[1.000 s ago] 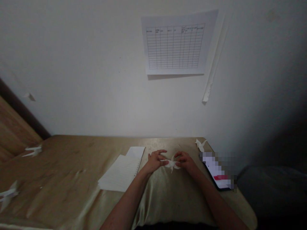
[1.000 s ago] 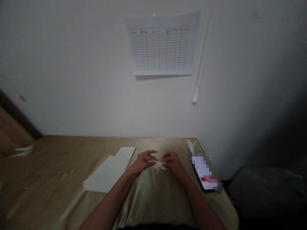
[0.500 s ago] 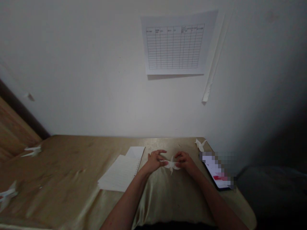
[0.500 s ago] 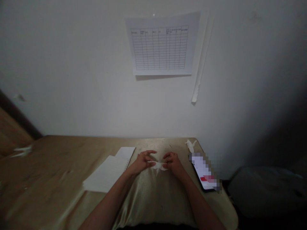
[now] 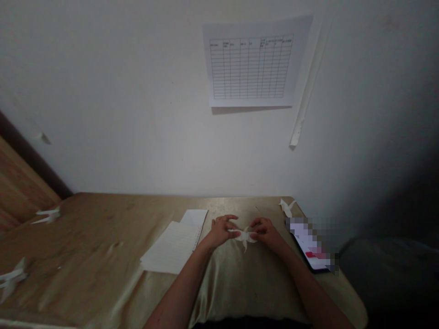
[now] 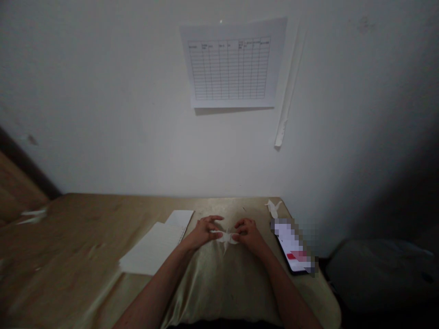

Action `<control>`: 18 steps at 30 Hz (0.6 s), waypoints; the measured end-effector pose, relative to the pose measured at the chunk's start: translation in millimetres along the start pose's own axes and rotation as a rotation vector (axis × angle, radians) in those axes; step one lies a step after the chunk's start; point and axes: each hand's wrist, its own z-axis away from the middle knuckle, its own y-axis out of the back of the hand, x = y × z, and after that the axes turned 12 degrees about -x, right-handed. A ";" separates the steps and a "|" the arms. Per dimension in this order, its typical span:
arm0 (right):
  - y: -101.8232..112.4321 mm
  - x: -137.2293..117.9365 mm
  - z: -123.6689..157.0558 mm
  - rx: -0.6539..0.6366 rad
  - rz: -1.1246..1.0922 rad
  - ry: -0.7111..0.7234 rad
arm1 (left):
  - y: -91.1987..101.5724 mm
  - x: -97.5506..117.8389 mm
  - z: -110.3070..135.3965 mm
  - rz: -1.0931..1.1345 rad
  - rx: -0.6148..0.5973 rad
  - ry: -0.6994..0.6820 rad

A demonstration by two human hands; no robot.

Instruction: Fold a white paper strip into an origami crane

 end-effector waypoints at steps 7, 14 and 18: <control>9.2 -6.0 1.9 0.047 0.091 -0.018 | 7.6 -5.5 -3.8 0.177 0.028 -0.053; 10.0 -1.6 -0.3 0.099 0.093 -0.024 | 9.0 -12.1 -6.4 0.300 0.201 0.040; 7.9 -0.1 0.0 0.119 -0.017 -0.063 | 8.8 -10.7 -7.9 0.209 0.243 0.038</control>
